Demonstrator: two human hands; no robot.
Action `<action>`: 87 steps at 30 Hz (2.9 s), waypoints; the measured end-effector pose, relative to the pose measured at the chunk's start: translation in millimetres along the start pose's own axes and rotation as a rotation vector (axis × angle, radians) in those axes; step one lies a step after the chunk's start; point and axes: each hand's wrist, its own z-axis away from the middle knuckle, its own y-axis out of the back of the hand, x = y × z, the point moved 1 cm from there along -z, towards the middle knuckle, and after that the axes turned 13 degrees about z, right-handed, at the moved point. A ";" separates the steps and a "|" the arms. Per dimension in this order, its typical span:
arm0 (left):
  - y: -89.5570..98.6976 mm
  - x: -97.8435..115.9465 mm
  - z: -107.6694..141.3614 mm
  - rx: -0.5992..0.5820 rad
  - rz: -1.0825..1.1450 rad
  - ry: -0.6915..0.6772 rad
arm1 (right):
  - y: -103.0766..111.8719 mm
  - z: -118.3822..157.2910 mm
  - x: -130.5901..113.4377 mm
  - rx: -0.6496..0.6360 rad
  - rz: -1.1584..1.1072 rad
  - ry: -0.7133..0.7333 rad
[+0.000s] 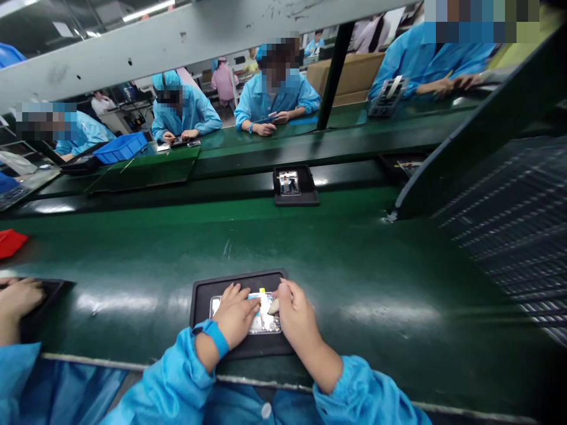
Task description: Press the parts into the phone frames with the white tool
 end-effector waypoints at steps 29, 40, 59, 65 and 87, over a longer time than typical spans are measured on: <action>-11.0 6.2 6.2 -0.001 -0.128 -0.066 | -13.4 0.6 2.9 0.111 0.037 0.059; -11.0 6.7 6.3 0.020 -0.161 -0.106 | -14.3 1.2 4.8 0.138 0.056 0.101; -11.3 7.9 4.7 -0.165 -0.368 -0.072 | -30.6 1.2 -23.4 -0.140 0.483 0.694; -13.3 7.6 5.3 -0.043 -0.368 -0.080 | -20.9 -8.1 -12.5 -0.017 0.269 0.378; -14.6 4.7 3.1 0.070 -0.110 -0.046 | -17.4 0.9 4.4 0.033 0.338 0.394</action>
